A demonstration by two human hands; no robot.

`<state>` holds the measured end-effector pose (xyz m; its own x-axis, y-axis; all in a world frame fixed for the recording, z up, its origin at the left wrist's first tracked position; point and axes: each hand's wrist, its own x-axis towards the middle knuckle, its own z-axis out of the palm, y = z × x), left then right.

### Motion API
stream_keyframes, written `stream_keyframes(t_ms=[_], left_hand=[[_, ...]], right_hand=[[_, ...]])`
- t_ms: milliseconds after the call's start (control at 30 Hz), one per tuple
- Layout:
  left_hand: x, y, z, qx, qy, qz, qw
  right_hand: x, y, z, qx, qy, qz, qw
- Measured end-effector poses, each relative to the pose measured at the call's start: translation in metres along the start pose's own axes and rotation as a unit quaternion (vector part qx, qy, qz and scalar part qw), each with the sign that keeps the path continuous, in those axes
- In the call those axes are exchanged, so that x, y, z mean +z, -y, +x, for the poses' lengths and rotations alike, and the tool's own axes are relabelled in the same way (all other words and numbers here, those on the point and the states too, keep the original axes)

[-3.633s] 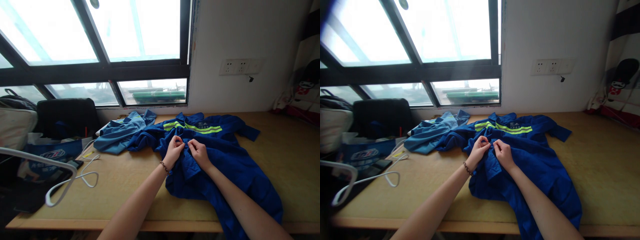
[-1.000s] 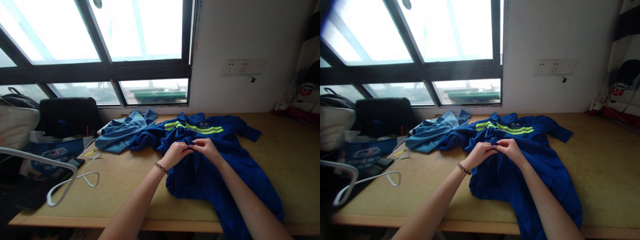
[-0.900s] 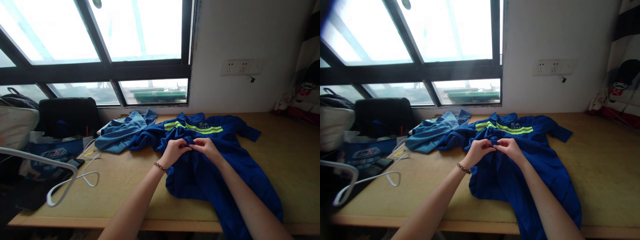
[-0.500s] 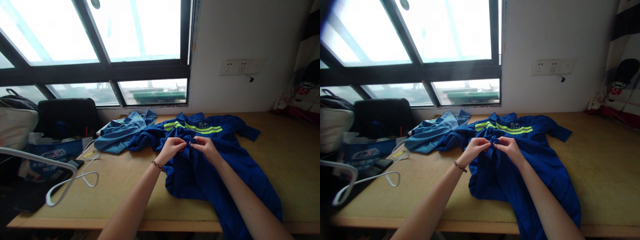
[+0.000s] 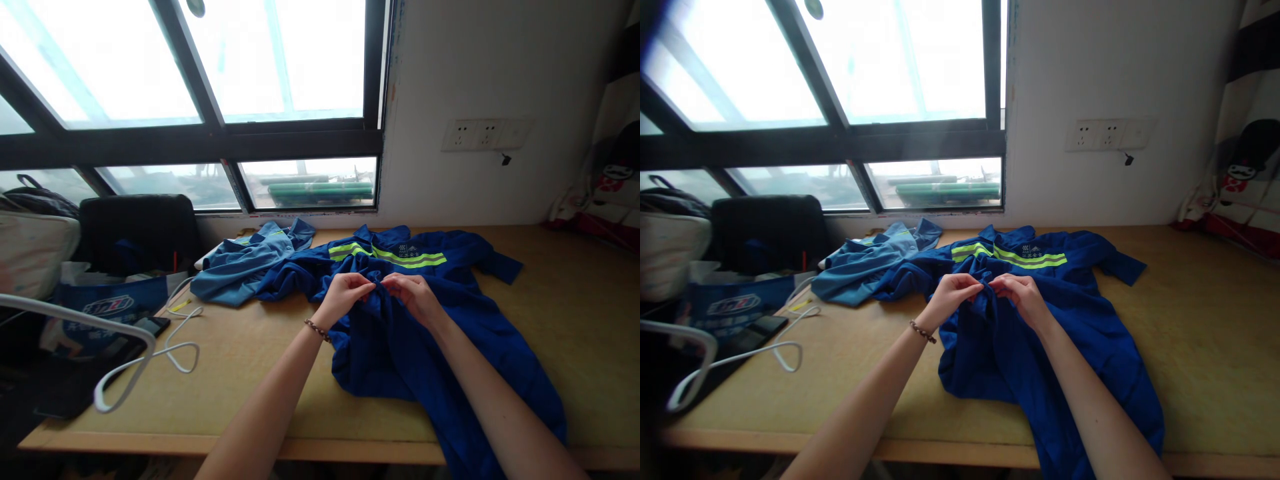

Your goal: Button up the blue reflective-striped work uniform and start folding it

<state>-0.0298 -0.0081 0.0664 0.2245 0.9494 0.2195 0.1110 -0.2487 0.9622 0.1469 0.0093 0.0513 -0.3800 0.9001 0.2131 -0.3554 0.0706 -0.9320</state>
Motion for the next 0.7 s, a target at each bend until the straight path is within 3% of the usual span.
stream_keyframes(t_ms=[200, 333, 533, 700], left_hand=[[0.002, 0.002, -0.001, 0.019, -0.007, 0.025, 0.999], [0.003, 0.01, 0.0, 0.037, -0.031, 0.051, 0.998], [0.006, 0.017, 0.0, 0.047, -0.039, 0.089, 0.994], [0.013, 0.013, -0.004, 0.052, -0.064, 0.127, 0.988]], right_hand=[[0.003, 0.001, 0.0, -0.034, -0.022, -0.123, 0.992], [0.005, -0.003, 0.0, -0.093, -0.039, -0.244, 0.965], [0.014, -0.013, -0.005, -0.191, -0.084, -0.429, 0.879], [0.02, -0.017, -0.012, -0.227, -0.109, -0.541, 0.803]])
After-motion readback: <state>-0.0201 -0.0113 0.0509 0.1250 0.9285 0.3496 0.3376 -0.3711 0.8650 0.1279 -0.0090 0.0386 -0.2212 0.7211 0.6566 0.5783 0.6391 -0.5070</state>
